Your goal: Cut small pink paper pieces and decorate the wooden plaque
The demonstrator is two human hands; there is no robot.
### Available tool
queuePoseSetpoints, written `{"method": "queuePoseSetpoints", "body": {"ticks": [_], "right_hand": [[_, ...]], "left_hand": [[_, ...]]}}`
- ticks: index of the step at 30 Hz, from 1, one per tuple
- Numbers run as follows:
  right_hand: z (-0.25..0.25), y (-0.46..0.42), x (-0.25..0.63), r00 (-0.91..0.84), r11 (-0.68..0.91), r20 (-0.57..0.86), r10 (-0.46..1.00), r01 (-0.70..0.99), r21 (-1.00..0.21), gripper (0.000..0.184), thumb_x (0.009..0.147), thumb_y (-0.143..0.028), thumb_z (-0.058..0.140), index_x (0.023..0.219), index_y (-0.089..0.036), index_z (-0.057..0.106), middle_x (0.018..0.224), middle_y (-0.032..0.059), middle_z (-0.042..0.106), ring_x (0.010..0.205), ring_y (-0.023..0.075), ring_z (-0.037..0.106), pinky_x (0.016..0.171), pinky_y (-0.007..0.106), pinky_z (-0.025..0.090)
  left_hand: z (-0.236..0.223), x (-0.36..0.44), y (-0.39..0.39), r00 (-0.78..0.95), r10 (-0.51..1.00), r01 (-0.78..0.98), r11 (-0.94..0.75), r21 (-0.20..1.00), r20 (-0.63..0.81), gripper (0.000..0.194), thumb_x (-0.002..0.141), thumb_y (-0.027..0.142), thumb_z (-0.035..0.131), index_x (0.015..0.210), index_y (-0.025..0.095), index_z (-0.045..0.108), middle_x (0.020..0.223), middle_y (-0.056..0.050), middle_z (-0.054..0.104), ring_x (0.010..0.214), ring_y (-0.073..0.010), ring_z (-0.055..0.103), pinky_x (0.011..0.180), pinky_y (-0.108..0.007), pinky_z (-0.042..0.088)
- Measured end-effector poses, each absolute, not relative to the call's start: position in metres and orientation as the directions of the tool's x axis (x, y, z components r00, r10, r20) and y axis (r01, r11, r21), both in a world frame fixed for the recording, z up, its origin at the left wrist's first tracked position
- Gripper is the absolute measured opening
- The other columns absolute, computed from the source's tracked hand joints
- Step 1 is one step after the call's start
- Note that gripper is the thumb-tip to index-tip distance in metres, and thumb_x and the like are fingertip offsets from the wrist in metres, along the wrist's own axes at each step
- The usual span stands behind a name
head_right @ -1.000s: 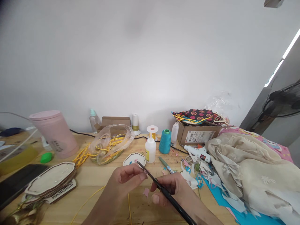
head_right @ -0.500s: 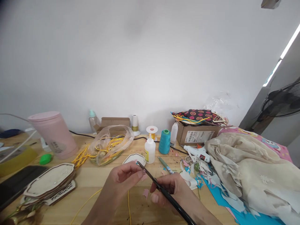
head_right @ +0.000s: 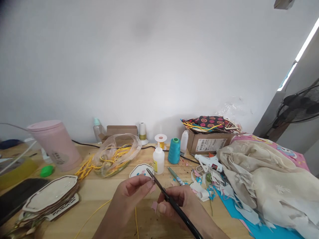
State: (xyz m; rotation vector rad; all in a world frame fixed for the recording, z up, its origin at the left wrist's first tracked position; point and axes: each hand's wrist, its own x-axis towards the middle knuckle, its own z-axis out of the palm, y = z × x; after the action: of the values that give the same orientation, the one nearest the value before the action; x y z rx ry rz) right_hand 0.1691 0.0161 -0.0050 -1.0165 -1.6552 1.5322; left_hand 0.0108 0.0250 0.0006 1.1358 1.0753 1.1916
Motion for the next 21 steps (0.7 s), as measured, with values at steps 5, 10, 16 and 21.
{"method": "queuePoseSetpoints", "body": {"ticks": [5, 10, 16, 21], "right_hand": [[-0.008, 0.018, 0.168, -0.504, 0.075, 0.010, 0.864, 0.109, -0.991, 0.045, 0.068, -0.061, 0.055, 0.067, -0.016, 0.052, 0.043, -0.0114, 0.025, 0.032, 0.0031, 0.021, 0.031, 0.019, 0.019], [-0.015, 0.016, 0.169, -0.515, 0.057, 0.004, 0.857, 0.088, -0.995, 0.054, 0.066, -0.067, 0.050, 0.079, -0.015, 0.053, 0.053, -0.0082, 0.033, 0.034, 0.0032, 0.019, 0.028, 0.018, 0.019], [-0.025, 0.018, 0.166, -0.534, 0.162, 0.097, 0.840, 0.076, -0.984, 0.056, 0.069, -0.070, 0.041, 0.081, -0.015, 0.050, 0.051, -0.0078, 0.033, 0.033, 0.0040, 0.025, 0.028, 0.017, 0.022], [-0.022, 0.016, 0.163, -0.489, 0.140, 0.078, 0.869, 0.090, -0.986, 0.054, 0.069, -0.069, 0.044, 0.078, -0.017, 0.049, 0.054, -0.0072, 0.033, 0.036, 0.0047, 0.023, 0.029, 0.018, 0.021]], "left_hand": [[0.006, 0.011, 0.024, 0.062, 0.998, -0.148, 0.028, 0.989, -0.018, 0.013, 0.063, 0.027, 0.067, 0.060, 0.014, 0.066, 0.059, 0.000, 0.061, 0.063, -0.0146, 0.052, 0.062, -0.023, 0.039], [0.010, 0.012, 0.023, 0.063, 0.998, -0.159, 0.022, 0.987, -0.013, 0.015, 0.064, 0.026, 0.065, 0.056, 0.013, 0.062, 0.055, 0.001, 0.057, 0.059, -0.0123, 0.048, 0.058, -0.022, 0.038], [0.009, 0.014, 0.021, 0.104, 0.990, -0.216, 0.115, 0.970, -0.095, 0.019, 0.064, 0.031, 0.065, 0.059, 0.014, 0.060, 0.054, 0.002, 0.057, 0.052, -0.0111, 0.047, 0.051, -0.021, 0.037], [0.003, 0.016, 0.021, 0.089, 0.988, -0.205, 0.144, 0.968, -0.128, 0.020, 0.064, 0.034, 0.065, 0.059, 0.015, 0.060, 0.054, 0.002, 0.057, 0.054, -0.0122, 0.049, 0.053, -0.022, 0.038]]}}
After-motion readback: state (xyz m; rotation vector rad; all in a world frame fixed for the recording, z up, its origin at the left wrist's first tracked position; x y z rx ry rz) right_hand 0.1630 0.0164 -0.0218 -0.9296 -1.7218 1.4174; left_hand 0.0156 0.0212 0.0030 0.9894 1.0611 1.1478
